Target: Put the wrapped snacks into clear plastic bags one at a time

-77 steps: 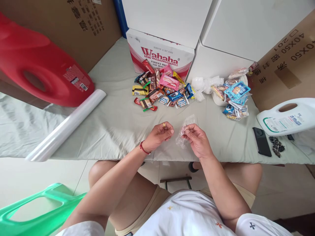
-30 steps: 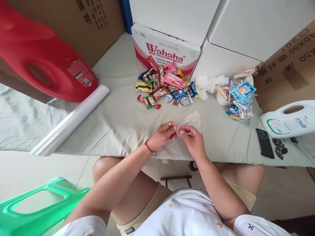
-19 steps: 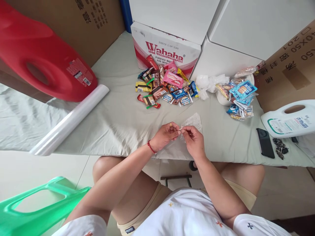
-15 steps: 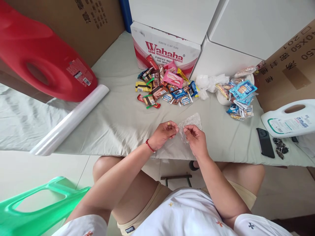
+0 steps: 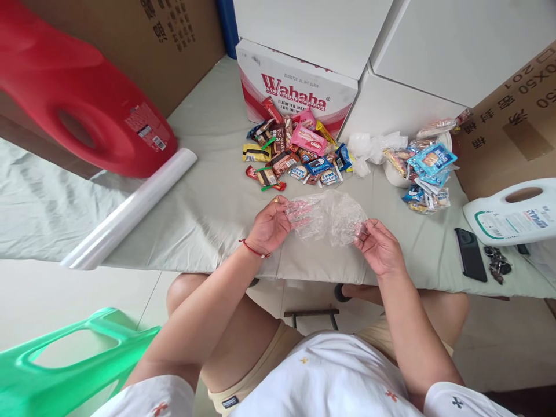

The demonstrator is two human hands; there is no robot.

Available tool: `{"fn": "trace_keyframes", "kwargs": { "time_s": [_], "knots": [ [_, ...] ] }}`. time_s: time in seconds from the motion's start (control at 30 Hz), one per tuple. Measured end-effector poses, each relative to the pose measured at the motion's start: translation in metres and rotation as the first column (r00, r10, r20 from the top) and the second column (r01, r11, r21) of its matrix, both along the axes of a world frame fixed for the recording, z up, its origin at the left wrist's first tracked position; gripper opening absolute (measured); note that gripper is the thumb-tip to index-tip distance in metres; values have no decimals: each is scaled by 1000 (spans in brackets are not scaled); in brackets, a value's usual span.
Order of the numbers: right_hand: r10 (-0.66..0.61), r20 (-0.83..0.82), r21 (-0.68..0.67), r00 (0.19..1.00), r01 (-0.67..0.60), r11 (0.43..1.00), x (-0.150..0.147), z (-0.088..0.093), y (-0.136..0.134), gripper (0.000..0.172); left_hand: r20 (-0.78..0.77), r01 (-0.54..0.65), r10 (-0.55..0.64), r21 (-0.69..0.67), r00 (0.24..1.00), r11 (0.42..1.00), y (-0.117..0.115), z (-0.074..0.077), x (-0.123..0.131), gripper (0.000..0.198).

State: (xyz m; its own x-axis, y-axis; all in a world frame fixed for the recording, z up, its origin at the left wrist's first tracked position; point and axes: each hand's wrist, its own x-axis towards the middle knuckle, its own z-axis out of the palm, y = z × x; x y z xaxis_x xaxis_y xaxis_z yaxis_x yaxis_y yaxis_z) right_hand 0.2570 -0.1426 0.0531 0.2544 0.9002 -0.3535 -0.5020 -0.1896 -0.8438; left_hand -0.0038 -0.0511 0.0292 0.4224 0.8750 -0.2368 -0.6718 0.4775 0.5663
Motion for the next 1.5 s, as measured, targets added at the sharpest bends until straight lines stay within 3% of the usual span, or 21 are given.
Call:
{"fn": "trace_keyframes", "kwargs": {
  "time_s": [0.23, 0.33, 0.4, 0.47, 0.57, 0.6, 0.67, 0.73, 0.77, 0.83, 0.93, 1.07, 1.17, 1.27, 1.4, 1.5],
  "knots": [
    [-15, 152, -54, 988, 24, 998, 31, 5, -17, 36, -331, -107, 149, 142, 932, 984, 7, -4, 4, 33],
    [-6, 282, -79, 959, 30, 996, 46, -1, -22, 38, -508, -116, 252, 285, 824, 951, 6, -12, 10, 32],
    [15, 449, -109, 894, 38, 993, 57, -7, -23, 37, -610, -58, 314, 401, 727, 914, 5, -17, 12, 27],
    [10, 703, -102, 712, 87, 991, 61, -12, -23, 32, -689, 18, 341, 457, 639, 889, 4, -21, 14, 23],
    [-108, 952, 79, 288, 111, 991, 44, -13, -21, 21, -759, 79, 305, 423, 575, 903, 4, -22, 14, 20],
    [-145, 967, 140, 210, 39, 989, 31, -11, -20, 16, -773, 93, 283, 402, 567, 911, 5, -22, 14, 19],
    [-157, 968, 199, 194, -222, 955, -6, -11, -18, 10, -796, 124, 256, 380, 548, 917, 6, -20, 15, 18],
    [-104, 981, 176, 167, -514, 839, -45, -16, -13, 8, -809, 150, 254, 384, 530, 911, 7, -18, 16, 19],
    [-101, 985, 163, 137, -587, 793, -63, -21, -9, 11, -808, 159, 247, 383, 536, 910, 7, -17, 16, 21],
    [-84, 992, 126, 96, -638, 760, -89, -33, 1, 19, -785, 176, 187, 351, 590, 919, 7, -16, 16, 26],
    [-38, 991, 105, 127, -577, 810, -103, -49, 16, 14, -703, 191, 53, 264, 709, 945, 6, -13, 14, 38],
    [1, 942, 131, 335, -371, 919, -96, -54, 25, 7, -605, 205, -9, 255, 796, 945, 8, -9, 8, 54],
    [-23, 883, 142, 469, -219, 965, -90, -52, 26, 8, -647, 137, 137, 354, 750, 925, 8, -8, 6, 62],
    [-74, 859, 157, 506, -123, 980, -89, -48, 26, 10, -706, 137, 286, 477, 648, 868, 3, -7, 8, 51],
    [-97, 863, 177, 496, -117, 977, -90, -42, 27, 14, -703, 296, 254, 560, 664, 773, -7, -10, 16, 38],
    [-60, 838, 151, 543, -125, 981, -89, -40, 27, 17, -672, 294, 202, 547, 712, 784, -8, -17, 22, 30]
  ]
}}
